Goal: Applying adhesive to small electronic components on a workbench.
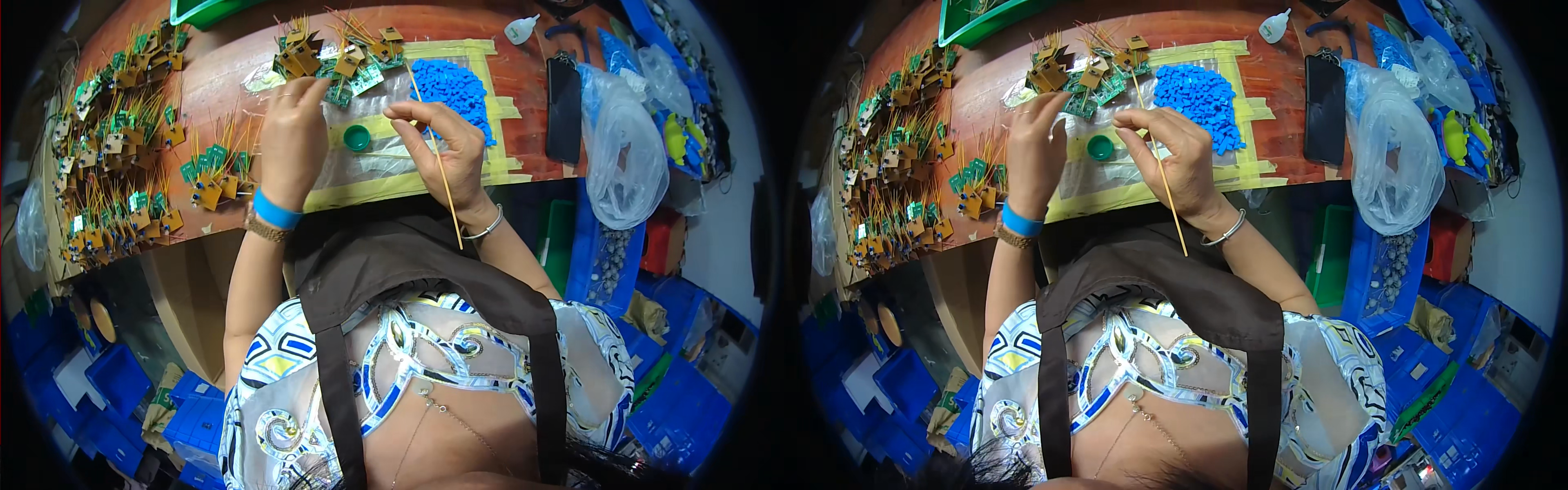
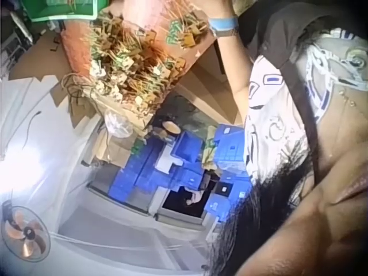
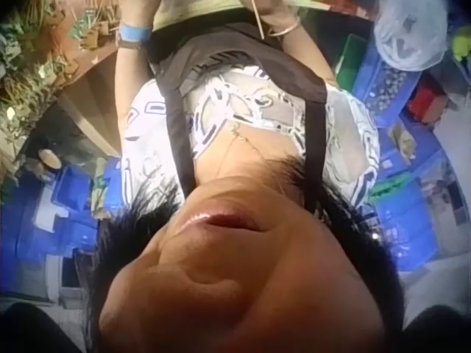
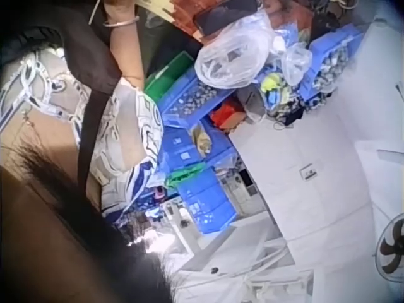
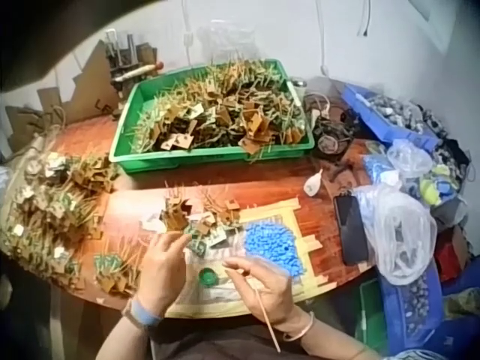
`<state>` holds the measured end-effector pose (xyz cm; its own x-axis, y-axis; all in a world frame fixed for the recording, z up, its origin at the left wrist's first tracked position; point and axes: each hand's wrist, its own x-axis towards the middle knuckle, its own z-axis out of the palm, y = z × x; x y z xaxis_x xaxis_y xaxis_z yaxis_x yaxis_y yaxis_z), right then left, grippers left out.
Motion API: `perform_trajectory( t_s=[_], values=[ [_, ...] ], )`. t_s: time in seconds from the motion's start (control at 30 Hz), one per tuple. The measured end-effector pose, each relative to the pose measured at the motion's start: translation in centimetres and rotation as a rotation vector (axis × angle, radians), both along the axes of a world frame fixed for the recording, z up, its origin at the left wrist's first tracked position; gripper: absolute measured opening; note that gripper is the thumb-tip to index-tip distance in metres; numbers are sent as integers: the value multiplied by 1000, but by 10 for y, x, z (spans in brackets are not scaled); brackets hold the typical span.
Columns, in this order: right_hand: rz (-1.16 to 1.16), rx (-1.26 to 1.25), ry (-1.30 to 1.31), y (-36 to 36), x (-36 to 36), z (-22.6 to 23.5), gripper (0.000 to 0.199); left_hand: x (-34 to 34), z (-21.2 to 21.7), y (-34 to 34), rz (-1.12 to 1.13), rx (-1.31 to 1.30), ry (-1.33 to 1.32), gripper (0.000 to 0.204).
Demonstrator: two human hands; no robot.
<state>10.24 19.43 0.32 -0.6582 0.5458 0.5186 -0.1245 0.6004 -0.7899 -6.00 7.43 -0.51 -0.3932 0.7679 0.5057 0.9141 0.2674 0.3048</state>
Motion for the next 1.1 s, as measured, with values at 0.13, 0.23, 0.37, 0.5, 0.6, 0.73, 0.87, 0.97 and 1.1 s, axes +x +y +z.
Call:
perform_trajectory(
  t_s=[0.13,0.23,0.37,0.5,0.6,0.73,0.87,0.97,1.1],
  values=[
    [-25,-31,-51,0,8,-3,15,7,-12,15,-34,-123,159,39],
    [-15,-50,-61,3,10,-8,14,2,-17,12,-52,19,87,41],
    [111,-204,-41,2,12,-16,29,4,-12,3,187,458,-361,43],
    [271,-185,-88,5,10,-23,52,0,-14,-11,76,799,-967,29],
    [260,-218,-112,-1,8,-27,49,8,-11,-22,90,820,-966,24],
    [236,-182,-173,-3,7,-35,46,18,-13,-32,141,736,-903,23],
    [241,-148,-195,-7,5,-39,44,25,-20,-36,157,690,-853,24],
    [266,-186,-222,-5,9,-36,47,32,-19,-39,171,639,-970,27],
    [307,-522,-109,-10,12,-23,52,42,-18,-43,79,484,-1329,35]
  ],
)
